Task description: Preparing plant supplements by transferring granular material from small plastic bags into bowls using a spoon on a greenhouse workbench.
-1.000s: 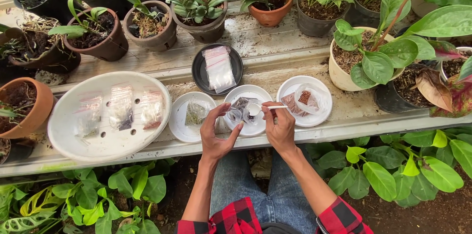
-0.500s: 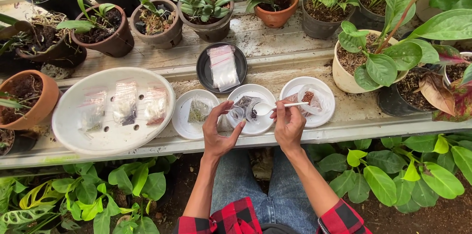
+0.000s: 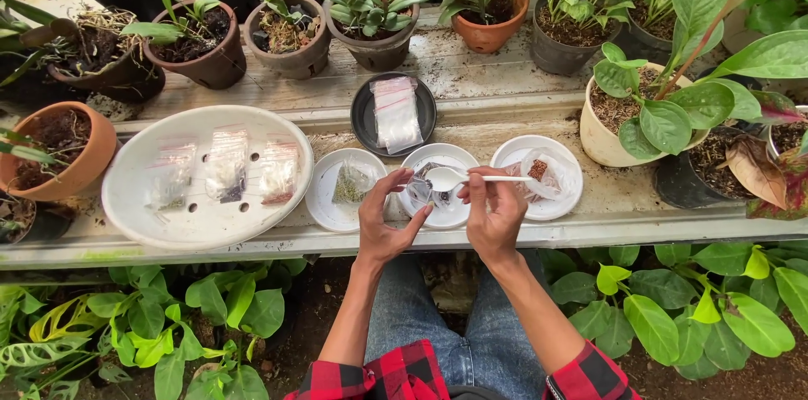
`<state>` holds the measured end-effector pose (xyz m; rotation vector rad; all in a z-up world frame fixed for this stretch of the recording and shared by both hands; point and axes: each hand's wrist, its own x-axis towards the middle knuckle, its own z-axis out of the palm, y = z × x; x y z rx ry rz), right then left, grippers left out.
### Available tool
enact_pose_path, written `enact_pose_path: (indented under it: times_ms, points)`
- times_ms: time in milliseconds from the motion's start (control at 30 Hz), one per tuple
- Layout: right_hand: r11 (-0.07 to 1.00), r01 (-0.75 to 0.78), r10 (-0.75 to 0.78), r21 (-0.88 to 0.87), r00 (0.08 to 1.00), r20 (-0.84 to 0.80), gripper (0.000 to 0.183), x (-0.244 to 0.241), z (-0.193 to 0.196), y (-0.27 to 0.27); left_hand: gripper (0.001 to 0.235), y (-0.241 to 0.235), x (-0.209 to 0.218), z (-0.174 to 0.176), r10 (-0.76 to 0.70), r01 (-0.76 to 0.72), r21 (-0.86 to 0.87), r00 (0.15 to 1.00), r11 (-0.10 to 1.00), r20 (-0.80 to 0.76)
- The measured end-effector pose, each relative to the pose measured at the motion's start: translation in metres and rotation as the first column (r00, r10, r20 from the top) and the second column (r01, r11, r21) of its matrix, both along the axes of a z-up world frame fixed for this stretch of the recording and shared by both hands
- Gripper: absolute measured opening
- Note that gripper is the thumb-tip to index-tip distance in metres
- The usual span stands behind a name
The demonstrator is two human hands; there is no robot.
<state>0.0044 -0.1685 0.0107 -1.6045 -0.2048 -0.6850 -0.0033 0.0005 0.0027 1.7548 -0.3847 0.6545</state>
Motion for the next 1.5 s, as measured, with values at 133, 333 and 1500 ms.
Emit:
enact_pose_path:
  times_ms: [133,333,1500]
  points:
    - [0.958,-0.054,0.106,-0.282,0.980,0.170,0.014,0.003,0.020,0.001,0.067,0.000,0.001,0.000,0.001,-0.001,-0.002,1.000,1.000,0.016]
    - [0.942,0.091,-0.003,-0.322,0.965,0.262,0.009,0.003,-0.017,-0.013,0.068,0.002,0.000,-0.001,-0.007,0.007,-0.011,1.000,1.000,0.012]
    - [0.907,0.062,-0.050,-0.417,0.998,0.041,0.010,0.004,-0.053,-0.017,0.067,0.000,0.001,-0.002,0.020,-0.020,0.017,1.000,1.000,0.004]
